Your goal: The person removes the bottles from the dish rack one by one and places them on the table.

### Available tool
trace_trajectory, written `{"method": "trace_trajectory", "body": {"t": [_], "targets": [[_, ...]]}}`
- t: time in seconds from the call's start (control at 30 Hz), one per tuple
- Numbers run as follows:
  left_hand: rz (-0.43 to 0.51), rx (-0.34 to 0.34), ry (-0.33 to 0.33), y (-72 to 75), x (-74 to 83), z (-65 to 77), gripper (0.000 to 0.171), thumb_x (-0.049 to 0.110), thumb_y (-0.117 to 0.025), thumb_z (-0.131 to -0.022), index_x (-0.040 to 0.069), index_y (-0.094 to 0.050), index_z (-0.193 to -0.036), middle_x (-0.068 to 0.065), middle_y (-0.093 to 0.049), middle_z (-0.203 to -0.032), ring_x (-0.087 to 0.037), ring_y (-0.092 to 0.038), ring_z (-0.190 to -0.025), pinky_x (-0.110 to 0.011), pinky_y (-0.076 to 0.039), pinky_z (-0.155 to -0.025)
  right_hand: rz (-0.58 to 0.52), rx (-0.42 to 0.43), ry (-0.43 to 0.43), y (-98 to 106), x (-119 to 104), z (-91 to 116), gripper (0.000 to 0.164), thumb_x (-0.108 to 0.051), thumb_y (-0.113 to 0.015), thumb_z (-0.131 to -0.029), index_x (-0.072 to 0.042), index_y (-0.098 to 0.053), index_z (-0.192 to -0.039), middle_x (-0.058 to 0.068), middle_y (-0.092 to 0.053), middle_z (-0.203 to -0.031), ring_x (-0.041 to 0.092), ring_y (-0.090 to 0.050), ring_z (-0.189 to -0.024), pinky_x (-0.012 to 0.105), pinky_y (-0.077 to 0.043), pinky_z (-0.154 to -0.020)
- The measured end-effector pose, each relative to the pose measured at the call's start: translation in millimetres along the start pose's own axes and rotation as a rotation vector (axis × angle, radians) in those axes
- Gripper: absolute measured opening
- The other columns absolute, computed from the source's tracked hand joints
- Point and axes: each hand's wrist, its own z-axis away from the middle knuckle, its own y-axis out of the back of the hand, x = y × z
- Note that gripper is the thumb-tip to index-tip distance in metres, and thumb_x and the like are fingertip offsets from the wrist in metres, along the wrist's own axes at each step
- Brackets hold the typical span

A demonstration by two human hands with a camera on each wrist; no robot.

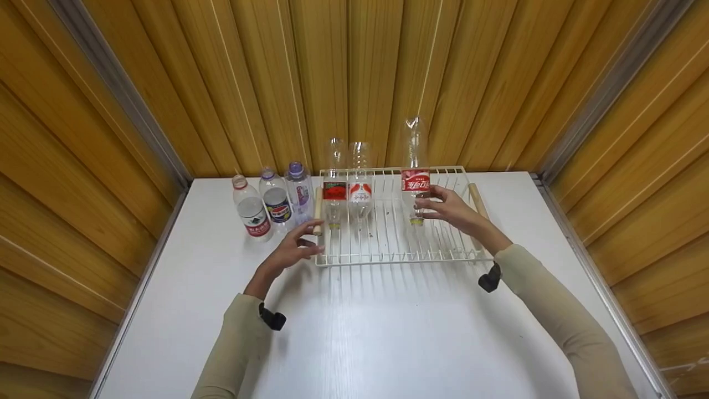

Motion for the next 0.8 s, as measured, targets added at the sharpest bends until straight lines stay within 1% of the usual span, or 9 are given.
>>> {"method": "trace_trajectory", "body": {"t": [0.1, 0.17, 0.27, 0.33, 0.4, 0.53, 0.7, 0.73, 0.8], "targets": [[0.001, -0.003, 0.002, -0.8, 0.2, -0.2, 0.07, 0.012, -0.076, -0.092, 0.015, -0.043, -0.154, -0.024, -0.042, -0.153, -0.029, -0.062, -0.112, -0.057, -0.056, -0.092, -0.003, 0.008, -0.004, -2.0, 0.6, 6.3, 0.065, -0.017, -0.067, -0.099, 0.003, -0.034, -0.151, 0.023, -0.047, -0.141, 0.017, -0.065, -0.114, 0.034, -0.058, -0.097], [-0.002, -0.001, 0.007, -1.2, 1.1, 0.2, 0.07, 0.012, -0.075, -0.092, 0.016, -0.044, -0.154, -0.024, -0.042, -0.153, -0.03, -0.062, -0.113, -0.056, -0.056, -0.092, 0.0, 0.009, -0.005, -2.9, 0.9, 9.2, 0.066, -0.017, -0.068, -0.099, 0.001, -0.034, -0.152, 0.026, -0.046, -0.144, 0.021, -0.065, -0.117, 0.034, -0.059, -0.096], [-0.006, 0.006, 0.008, -1.7, 2.0, 0.3, 0.07, 0.01, -0.075, -0.092, 0.016, -0.044, -0.154, -0.024, -0.042, -0.153, -0.031, -0.062, -0.113, -0.057, -0.055, -0.093, -0.007, 0.019, 0.0, -3.8, 1.4, 11.2, 0.067, -0.018, -0.069, -0.098, -0.002, -0.035, -0.153, 0.024, -0.05, -0.142, 0.027, -0.064, -0.121, 0.033, -0.059, -0.094], [-0.008, 0.01, 0.008, -1.7, 2.0, -0.3, 0.07, 0.011, -0.075, -0.092, 0.017, -0.044, -0.154, -0.023, -0.043, -0.153, -0.031, -0.062, -0.113, -0.058, -0.055, -0.093, -0.014, 0.033, 0.002, -4.0, 1.8, 11.2, 0.066, -0.018, -0.069, -0.098, -0.003, -0.036, -0.154, 0.019, -0.054, -0.138, 0.03, -0.063, -0.123, 0.032, -0.06, -0.093], [-0.005, 0.007, 0.007, -1.6, 2.1, -0.8, 0.07, 0.011, -0.075, -0.092, 0.017, -0.044, -0.154, -0.024, -0.043, -0.152, -0.031, -0.062, -0.113, -0.059, -0.055, -0.094, -0.013, 0.042, 0.004, -4.3, 2.4, 10.8, 0.067, -0.018, -0.068, -0.099, -0.003, -0.035, -0.155, 0.015, -0.057, -0.134, 0.031, -0.063, -0.124, 0.03, -0.059, -0.092], [-0.007, 0.005, 0.027, -2.2, 2.2, -1.1, 0.069, 0.013, -0.075, -0.092, 0.019, -0.045, -0.154, -0.023, -0.044, -0.152, -0.03, -0.062, -0.114, -0.059, -0.055, -0.095, -0.002, 0.046, 0.006, -4.2, 5.0, 10.9, 0.068, -0.017, -0.068, -0.099, -0.002, -0.035, -0.156, 0.01, -0.059, -0.13, 0.033, -0.063, -0.125, 0.028, -0.059, -0.09], [-0.012, 0.014, 0.022, -2.1, 3.3, -0.8, 0.068, 0.011, -0.075, -0.092, 0.018, -0.046, -0.153, -0.024, -0.045, -0.151, -0.028, -0.063, -0.111, -0.055, -0.056, -0.092, 0.019, 0.048, 0.024, -3.2, 7.8, 11.1, 0.068, -0.019, -0.068, -0.099, -0.003, -0.037, -0.157, 0.008, -0.062, -0.128, 0.027, -0.065, -0.118, 0.026, -0.059, -0.088], [-0.009, 0.014, 0.022, -2.6, 6.9, 1.0, 0.069, 0.009, -0.074, -0.092, 0.016, -0.045, -0.154, -0.025, -0.045, -0.151, -0.028, -0.063, -0.111, -0.051, -0.057, -0.089, 0.027, 0.048, 0.027, -3.0, 8.2, 11.2, 0.068, -0.019, -0.068, -0.099, -0.003, -0.036, -0.157, 0.006, -0.063, -0.127, 0.024, -0.066, -0.115, 0.026, -0.059, -0.088], [-0.008, 0.012, 0.008, -2.3, 6.8, 1.4, 0.069, 0.009, -0.074, -0.092, 0.015, -0.045, -0.154, -0.026, -0.045, -0.151, -0.026, -0.063, -0.108, -0.048, -0.058, -0.087, 0.03, 0.049, 0.029, -2.9, 8.6, 11.5, 0.068, -0.018, -0.069, -0.099, -0.004, -0.036, -0.157, 0.001, -0.065, -0.123, 0.017, -0.068, -0.11, 0.026, -0.059, -0.086]]}}
